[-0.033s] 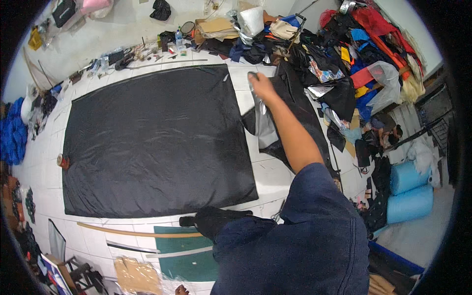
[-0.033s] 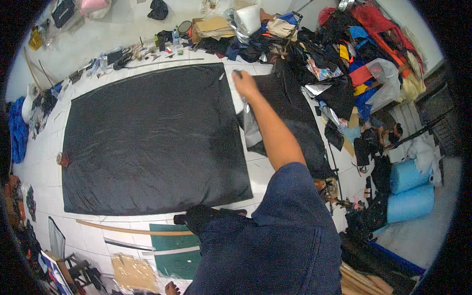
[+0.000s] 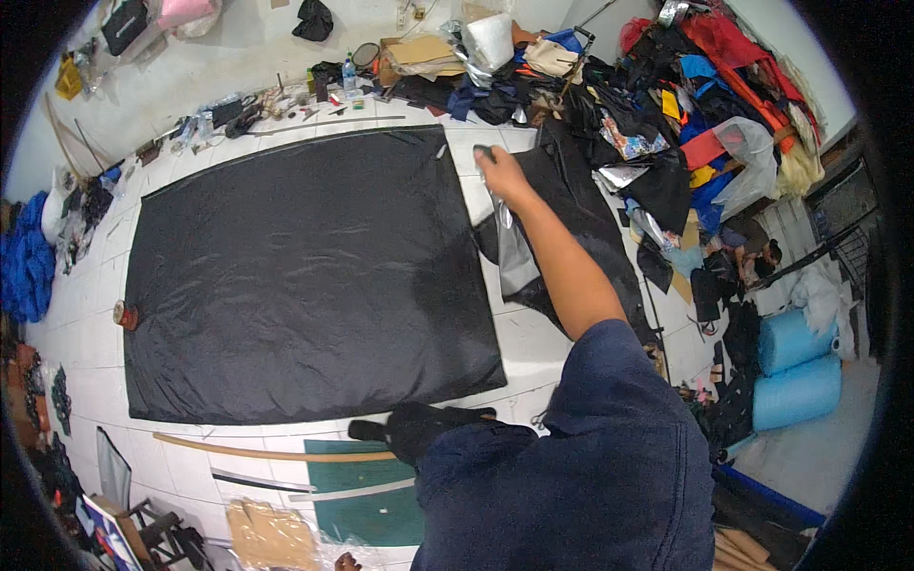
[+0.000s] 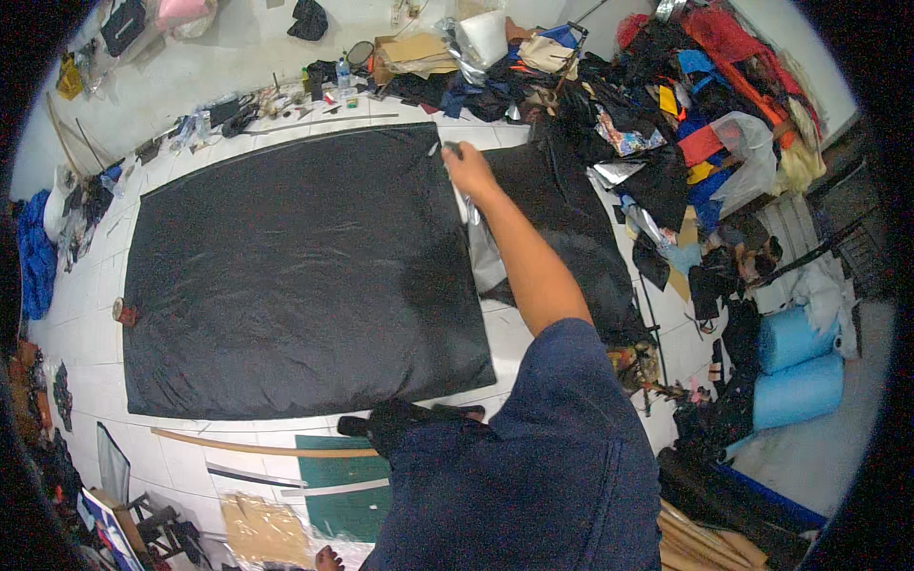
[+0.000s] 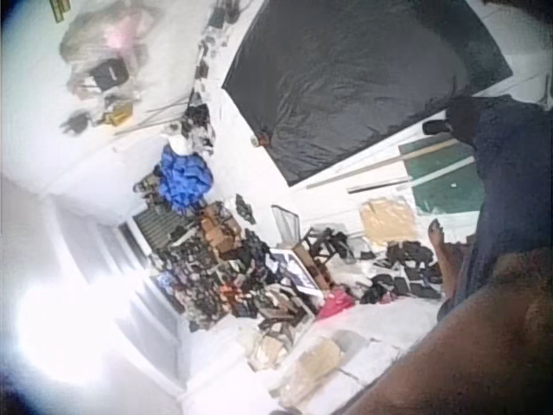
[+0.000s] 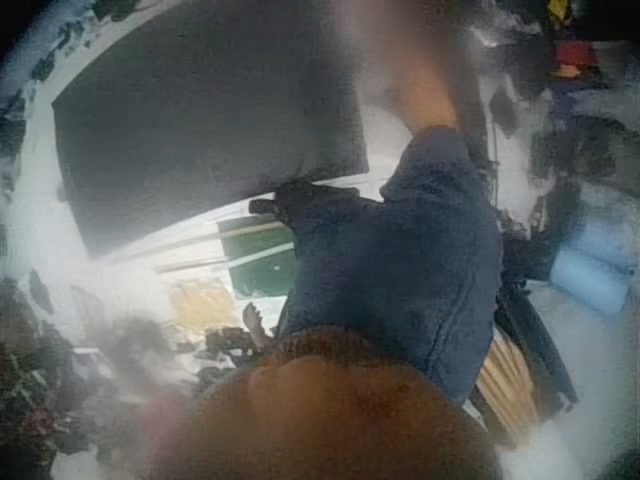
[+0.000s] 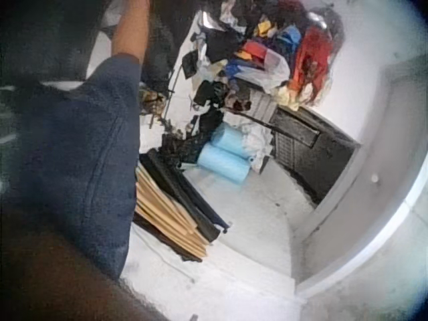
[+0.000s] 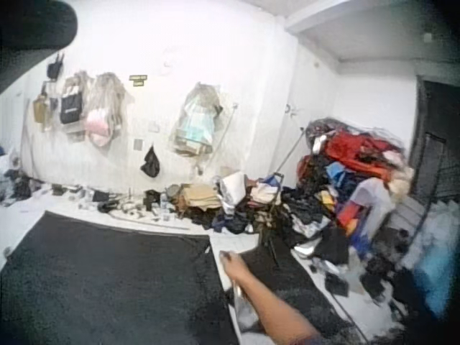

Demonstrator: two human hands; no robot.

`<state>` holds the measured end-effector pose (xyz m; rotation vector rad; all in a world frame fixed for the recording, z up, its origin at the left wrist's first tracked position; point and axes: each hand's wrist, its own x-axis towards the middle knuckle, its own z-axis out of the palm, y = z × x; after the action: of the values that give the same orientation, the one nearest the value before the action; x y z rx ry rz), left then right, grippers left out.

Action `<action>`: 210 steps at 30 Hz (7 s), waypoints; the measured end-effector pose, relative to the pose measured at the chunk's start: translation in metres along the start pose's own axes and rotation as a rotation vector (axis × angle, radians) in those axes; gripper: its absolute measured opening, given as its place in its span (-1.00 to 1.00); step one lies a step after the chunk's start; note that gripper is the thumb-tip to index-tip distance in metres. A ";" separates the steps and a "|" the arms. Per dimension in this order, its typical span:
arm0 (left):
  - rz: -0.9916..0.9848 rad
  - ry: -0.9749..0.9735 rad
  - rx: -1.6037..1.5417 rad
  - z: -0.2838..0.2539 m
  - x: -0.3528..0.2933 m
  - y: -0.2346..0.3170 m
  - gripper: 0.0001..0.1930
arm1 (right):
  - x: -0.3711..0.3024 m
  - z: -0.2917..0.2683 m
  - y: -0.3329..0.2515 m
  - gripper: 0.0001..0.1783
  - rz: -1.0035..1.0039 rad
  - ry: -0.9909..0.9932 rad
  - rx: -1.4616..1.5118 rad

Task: The person measures a large black fabric sheet on the floor using a wooden stick, then cuts the fabric with shears. After cutting, the person folds the fabric and applies tape to the edge.

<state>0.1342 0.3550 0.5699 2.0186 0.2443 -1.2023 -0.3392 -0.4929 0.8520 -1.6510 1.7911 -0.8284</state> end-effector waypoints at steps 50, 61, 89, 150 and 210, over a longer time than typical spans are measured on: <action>0.126 0.328 0.003 -0.610 0.343 0.393 -0.75 | -0.281 0.699 -0.479 -0.49 -0.017 -0.311 -0.209; -0.106 0.079 -0.059 -0.610 0.364 0.357 -0.67 | -0.276 0.867 -0.513 -0.48 0.091 -0.325 -0.410; 0.159 -0.109 0.615 -0.817 0.703 0.945 -0.47 | -0.274 1.216 -0.563 -0.58 0.175 -0.236 -0.904; 1.507 -1.986 2.001 -0.200 1.050 1.624 -0.19 | -0.207 1.476 -1.335 -0.69 0.706 1.456 0.604; 1.266 -1.510 2.765 -0.495 1.021 1.658 -0.49 | -0.622 2.182 -1.517 -0.56 2.069 2.162 -0.018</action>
<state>1.8602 -0.6629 0.7146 -0.0848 2.0887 0.5536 2.3468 -0.0969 0.5769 -1.7304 -1.8459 0.7325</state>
